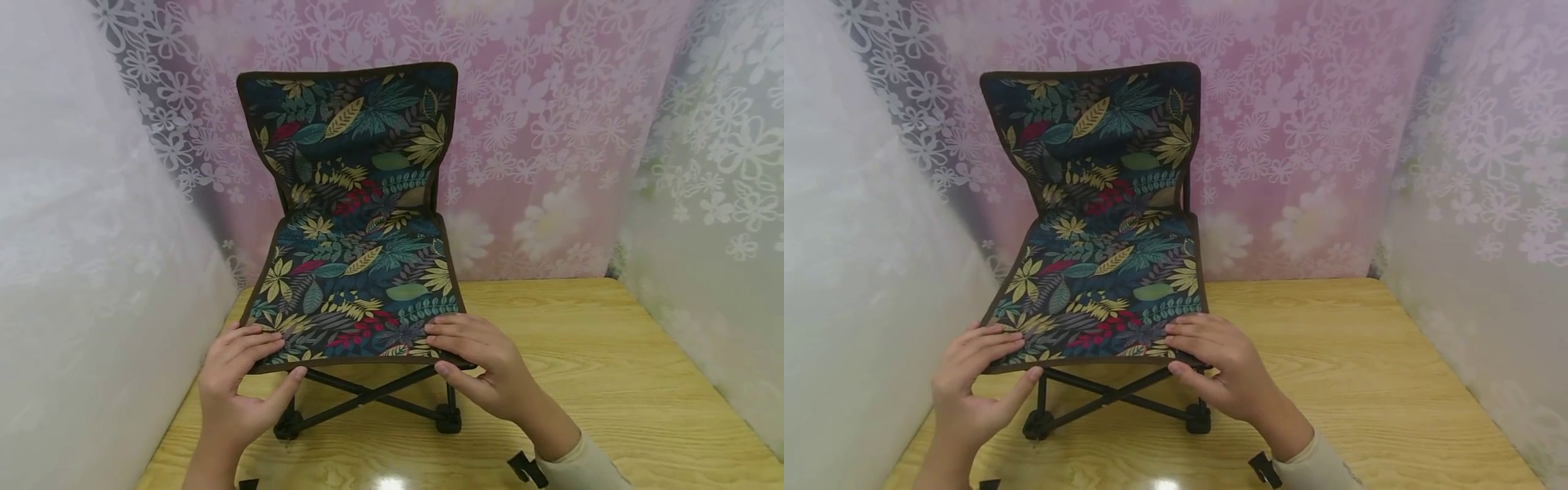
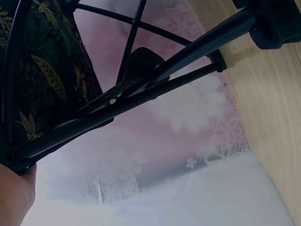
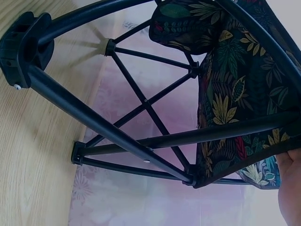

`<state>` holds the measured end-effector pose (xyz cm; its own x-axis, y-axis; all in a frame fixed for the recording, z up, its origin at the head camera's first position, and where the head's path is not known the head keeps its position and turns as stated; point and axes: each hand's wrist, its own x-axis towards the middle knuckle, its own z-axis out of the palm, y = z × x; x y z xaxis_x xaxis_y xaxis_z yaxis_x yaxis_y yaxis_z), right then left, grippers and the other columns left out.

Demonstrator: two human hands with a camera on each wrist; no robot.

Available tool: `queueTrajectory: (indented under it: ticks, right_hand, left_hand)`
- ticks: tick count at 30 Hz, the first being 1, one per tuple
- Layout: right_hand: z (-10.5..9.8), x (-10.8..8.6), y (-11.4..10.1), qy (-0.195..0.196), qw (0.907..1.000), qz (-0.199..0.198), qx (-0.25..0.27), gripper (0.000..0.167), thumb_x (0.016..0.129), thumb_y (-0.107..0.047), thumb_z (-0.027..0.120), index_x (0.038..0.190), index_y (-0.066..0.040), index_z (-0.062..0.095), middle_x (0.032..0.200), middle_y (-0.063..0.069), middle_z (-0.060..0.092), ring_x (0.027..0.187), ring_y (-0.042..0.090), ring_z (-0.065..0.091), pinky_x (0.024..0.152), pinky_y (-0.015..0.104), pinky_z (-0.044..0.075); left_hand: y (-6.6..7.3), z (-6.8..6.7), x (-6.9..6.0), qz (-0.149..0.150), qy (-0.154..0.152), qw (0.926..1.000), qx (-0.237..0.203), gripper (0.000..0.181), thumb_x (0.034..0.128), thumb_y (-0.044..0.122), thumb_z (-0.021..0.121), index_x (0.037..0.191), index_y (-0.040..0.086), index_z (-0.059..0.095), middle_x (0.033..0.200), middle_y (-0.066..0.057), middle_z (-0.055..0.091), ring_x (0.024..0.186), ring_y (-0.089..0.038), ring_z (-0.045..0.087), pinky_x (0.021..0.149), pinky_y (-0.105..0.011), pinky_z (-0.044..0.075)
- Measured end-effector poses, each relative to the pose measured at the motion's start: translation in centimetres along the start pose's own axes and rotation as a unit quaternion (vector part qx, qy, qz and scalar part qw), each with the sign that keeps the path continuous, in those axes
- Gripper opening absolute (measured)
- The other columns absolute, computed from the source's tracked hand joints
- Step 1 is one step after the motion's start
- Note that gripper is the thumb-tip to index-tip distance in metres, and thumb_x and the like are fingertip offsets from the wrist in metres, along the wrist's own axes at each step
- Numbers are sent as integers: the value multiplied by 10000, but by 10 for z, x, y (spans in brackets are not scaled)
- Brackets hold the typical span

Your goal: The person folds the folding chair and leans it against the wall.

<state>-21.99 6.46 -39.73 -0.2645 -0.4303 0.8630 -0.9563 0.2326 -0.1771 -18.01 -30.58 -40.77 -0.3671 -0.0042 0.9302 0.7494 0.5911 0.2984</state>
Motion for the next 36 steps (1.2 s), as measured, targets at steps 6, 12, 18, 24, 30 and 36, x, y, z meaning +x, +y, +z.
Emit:
queueTrajectory:
  ticks: [6,12,18,24,30,36]
  right_hand:
    - [1,0,-1,28,10000,31,21,330,1067,-291,670,1223,-22,781,1244,145,779,1256,294,692,1212,311,440]
    - [2,0,-1,31,10000,58,36,325,1064,-274,672,1227,-14,779,1241,145,780,1263,286,691,1208,303,443]
    - [3,-1,-1,80,9999,82,45,331,1060,-271,679,1229,-3,776,1229,144,784,1274,272,688,1209,302,441]
    - [4,0,-1,102,9999,82,86,330,1056,-261,685,1225,8,774,1232,149,782,1282,268,685,1209,304,442]
    - [6,1,-1,149,9997,49,162,331,1054,-249,688,1216,28,770,1231,154,781,1294,249,679,1211,312,441]
    - [6,1,-2,212,9995,55,239,318,1046,-224,696,1204,42,769,1233,155,780,1307,240,672,1214,317,439]
  left_hand:
    - [-2,1,1,76,52,10000,-33,458,846,463,892,943,19,833,928,-181,801,1060,-332,694,1210,-386,419]
    - [-3,1,-1,101,68,9999,28,446,846,467,888,943,35,837,924,-158,803,1040,-348,697,1208,-387,423]
    - [-3,1,-1,47,61,10000,54,482,876,513,848,941,36,837,921,-160,802,1039,-352,691,1227,-396,403]
    - [-4,0,-1,20,45,9999,110,502,887,532,830,941,33,836,928,-160,801,1042,-370,684,1247,-409,384]
    - [-5,1,-2,68,53,9999,105,464,884,514,837,935,52,839,922,-141,805,1024,-371,691,1219,-397,403]
    - [-5,1,-2,109,31,9999,126,454,883,514,834,940,63,840,924,-127,808,1020,-373,697,1200,-398,412]
